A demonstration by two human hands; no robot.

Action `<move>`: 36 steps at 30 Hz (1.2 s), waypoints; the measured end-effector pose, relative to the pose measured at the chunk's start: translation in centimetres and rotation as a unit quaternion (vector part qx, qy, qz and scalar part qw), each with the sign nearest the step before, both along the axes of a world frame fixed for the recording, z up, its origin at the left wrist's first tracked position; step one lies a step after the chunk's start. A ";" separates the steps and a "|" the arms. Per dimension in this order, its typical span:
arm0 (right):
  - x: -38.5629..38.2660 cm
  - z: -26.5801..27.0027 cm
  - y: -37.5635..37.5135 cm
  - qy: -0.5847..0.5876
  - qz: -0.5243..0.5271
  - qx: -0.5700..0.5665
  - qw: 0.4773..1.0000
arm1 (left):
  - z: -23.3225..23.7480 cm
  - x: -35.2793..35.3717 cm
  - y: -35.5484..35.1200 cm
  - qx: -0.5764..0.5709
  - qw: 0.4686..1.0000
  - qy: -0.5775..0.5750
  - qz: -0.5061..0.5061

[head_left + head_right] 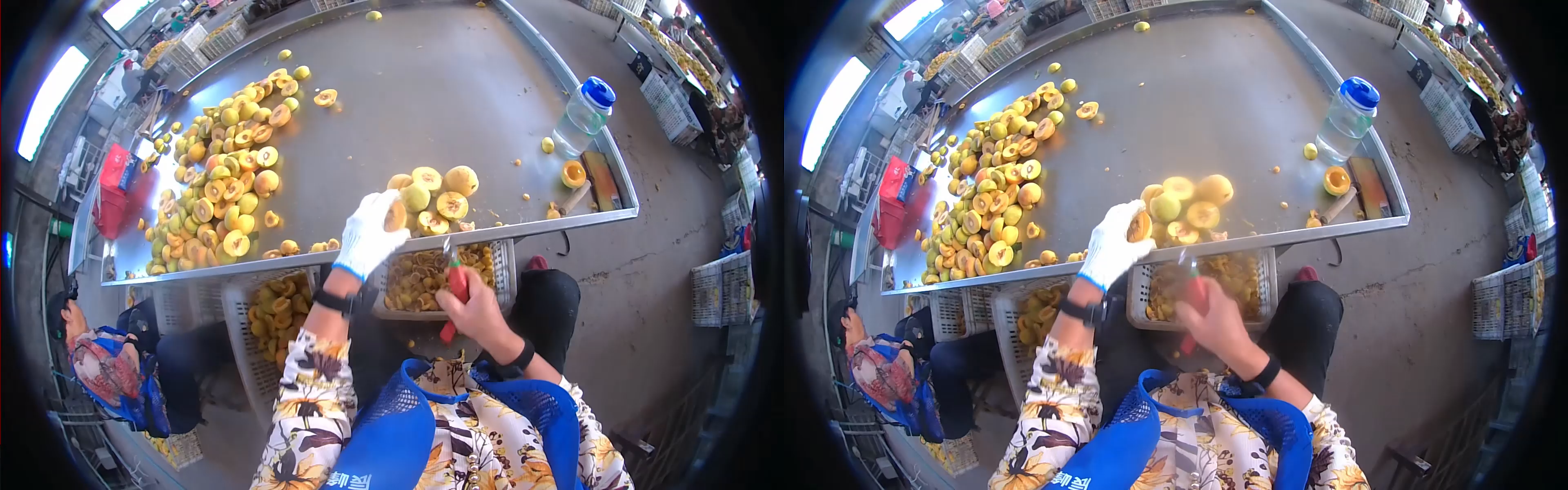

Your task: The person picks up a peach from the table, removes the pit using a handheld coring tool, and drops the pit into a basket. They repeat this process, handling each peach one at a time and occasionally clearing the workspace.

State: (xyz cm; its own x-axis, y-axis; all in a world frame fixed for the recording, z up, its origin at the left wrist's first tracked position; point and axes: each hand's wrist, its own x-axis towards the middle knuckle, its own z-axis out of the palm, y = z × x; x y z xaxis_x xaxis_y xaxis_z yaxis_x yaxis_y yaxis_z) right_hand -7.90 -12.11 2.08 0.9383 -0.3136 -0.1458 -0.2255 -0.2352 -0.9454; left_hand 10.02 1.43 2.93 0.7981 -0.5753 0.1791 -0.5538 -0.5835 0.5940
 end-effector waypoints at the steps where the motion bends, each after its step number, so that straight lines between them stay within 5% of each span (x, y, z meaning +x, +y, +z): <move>1: 0.7 0.0 0.1 -0.017 -0.029 0.027 0.999 | 1.2 -1.4 0.3 -0.030 0.999 -0.020 -0.025; 2: 1.5 1.4 0.3 0.023 -0.036 0.123 0.991 | 1.8 -2.8 0.6 -0.028 0.998 -0.031 -0.040; 4: 3.5 -1.2 1.3 -0.118 -0.028 0.086 0.989 | 2.1 -5.3 1.1 -0.033 0.997 -0.022 -0.065; 6: 4.1 -2.5 1.5 -0.114 -0.010 0.121 0.986 | 2.8 -7.7 1.3 -0.021 0.996 0.064 -0.052; 7: 3.9 -0.1 1.3 -0.046 -0.001 0.211 0.976 | 2.5 -8.4 1.6 -0.192 0.958 0.208 -0.034; 9: 3.7 1.1 1.5 0.022 0.021 0.321 0.946 | 1.6 -9.2 2.5 -0.495 0.739 0.457 0.012; 10: 3.6 1.0 1.8 0.023 0.036 0.343 0.938 | 0.6 -9.2 2.6 -0.563 0.668 0.487 0.012; 11: 3.4 0.9 2.0 0.025 0.052 0.364 0.930 | -0.3 -9.3 2.7 -0.552 0.656 0.513 0.039; 13: 3.4 1.2 3.1 -0.001 0.035 0.173 0.984 | -1.5 -9.6 2.8 -0.531 0.630 0.560 0.089; 15: 3.1 1.7 3.9 -0.028 0.015 -0.023 0.999 | -1.6 -9.6 2.4 -0.531 0.670 0.496 0.149; 18: 1.8 1.9 4.0 0.033 0.051 -0.101 0.993 | -2.2 -8.8 2.3 -0.541 0.675 0.450 0.221; 22: 0.2 0.9 4.6 0.028 0.091 -0.153 0.984 | -2.8 -9.0 2.2 -0.556 0.696 0.419 0.175; 25: 0.0 1.0 4.7 0.043 0.103 -0.154 0.982 | -2.0 -10.4 1.0 -0.460 0.850 0.197 0.164; 34: -1.1 1.0 5.3 0.059 0.107 -0.109 0.986 | -3.0 -11.2 0.1 -0.464 0.841 0.231 0.156; 36: -1.1 1.2 5.2 0.064 0.119 -0.104 0.985 | -2.0 -10.1 0.6 -0.474 0.783 0.376 0.145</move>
